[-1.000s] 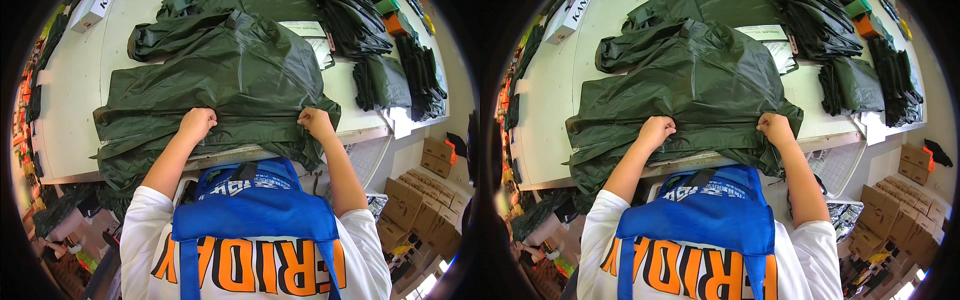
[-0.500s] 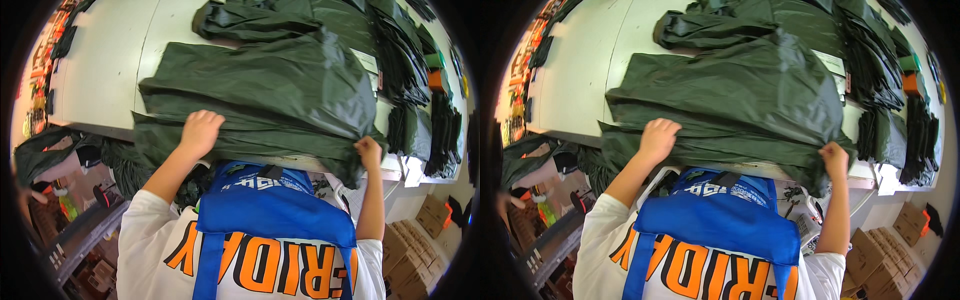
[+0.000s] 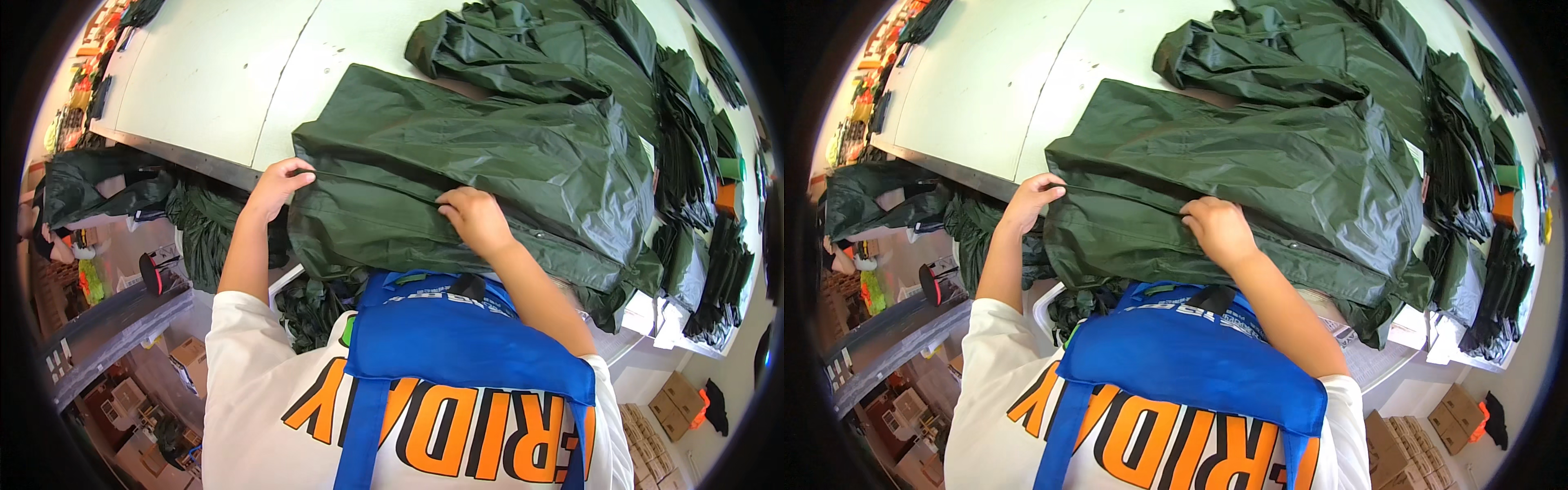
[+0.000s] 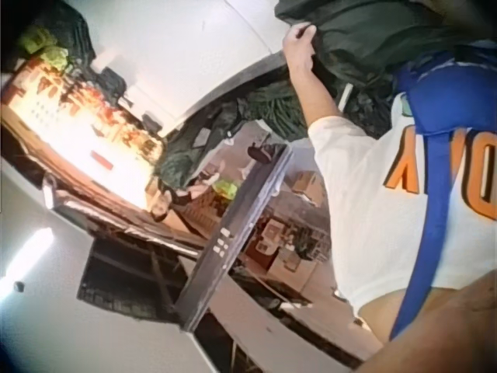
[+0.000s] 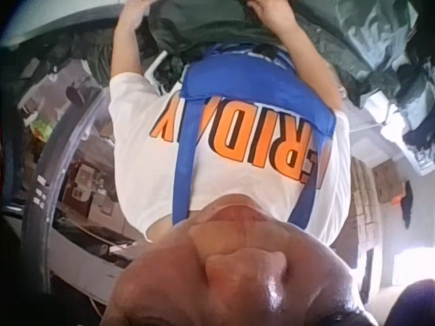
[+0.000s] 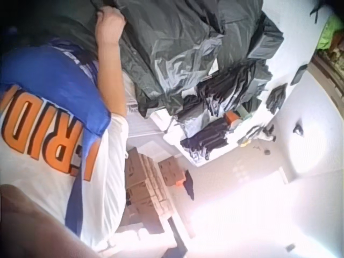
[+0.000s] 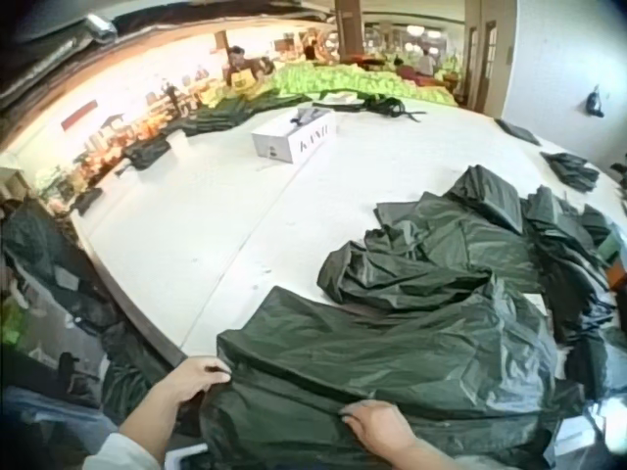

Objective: The person folds a dark green jacket on a white table. They smooth the fabric, fold the sleeves inward, fold the body in half, and then fold it again into a compact rectangle. The folded jacket is placed on a stack of similar items.

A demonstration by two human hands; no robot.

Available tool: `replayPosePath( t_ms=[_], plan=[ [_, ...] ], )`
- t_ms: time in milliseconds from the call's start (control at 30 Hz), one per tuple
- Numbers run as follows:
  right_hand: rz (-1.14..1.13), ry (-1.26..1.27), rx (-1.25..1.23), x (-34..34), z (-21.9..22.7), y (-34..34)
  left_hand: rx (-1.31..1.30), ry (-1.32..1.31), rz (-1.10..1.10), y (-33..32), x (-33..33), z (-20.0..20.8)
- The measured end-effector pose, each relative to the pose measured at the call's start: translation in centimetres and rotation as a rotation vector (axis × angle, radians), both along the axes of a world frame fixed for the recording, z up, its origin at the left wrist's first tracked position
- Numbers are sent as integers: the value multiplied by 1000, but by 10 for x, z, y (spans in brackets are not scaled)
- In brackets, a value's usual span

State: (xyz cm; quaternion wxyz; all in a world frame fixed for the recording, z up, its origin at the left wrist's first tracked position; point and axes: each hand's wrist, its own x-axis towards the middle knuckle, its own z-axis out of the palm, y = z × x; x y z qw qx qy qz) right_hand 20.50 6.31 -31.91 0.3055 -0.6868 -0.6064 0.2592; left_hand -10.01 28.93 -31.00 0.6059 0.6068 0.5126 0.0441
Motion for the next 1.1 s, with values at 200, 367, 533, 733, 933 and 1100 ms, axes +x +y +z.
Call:
replayPosePath(
  t_ms=[200,367,533,733,933,1100],
  plan=[
    [-96,126,-369,1,-12,17,-247,74,-155,12,-10,-7],
    [-99,22,-400,-1,-20,22,-290,71,-135,9,-3,2],
    [-84,18,-478,1,-16,30,-357,76,-172,4,3,24],
    [-110,121,-466,2,-21,26,-156,24,-94,-8,-2,35],
    [-120,121,-402,0,-23,22,-73,44,-168,-21,-1,55],
    [-110,126,-374,0,-24,21,-87,44,-71,-25,3,63]
  ],
)
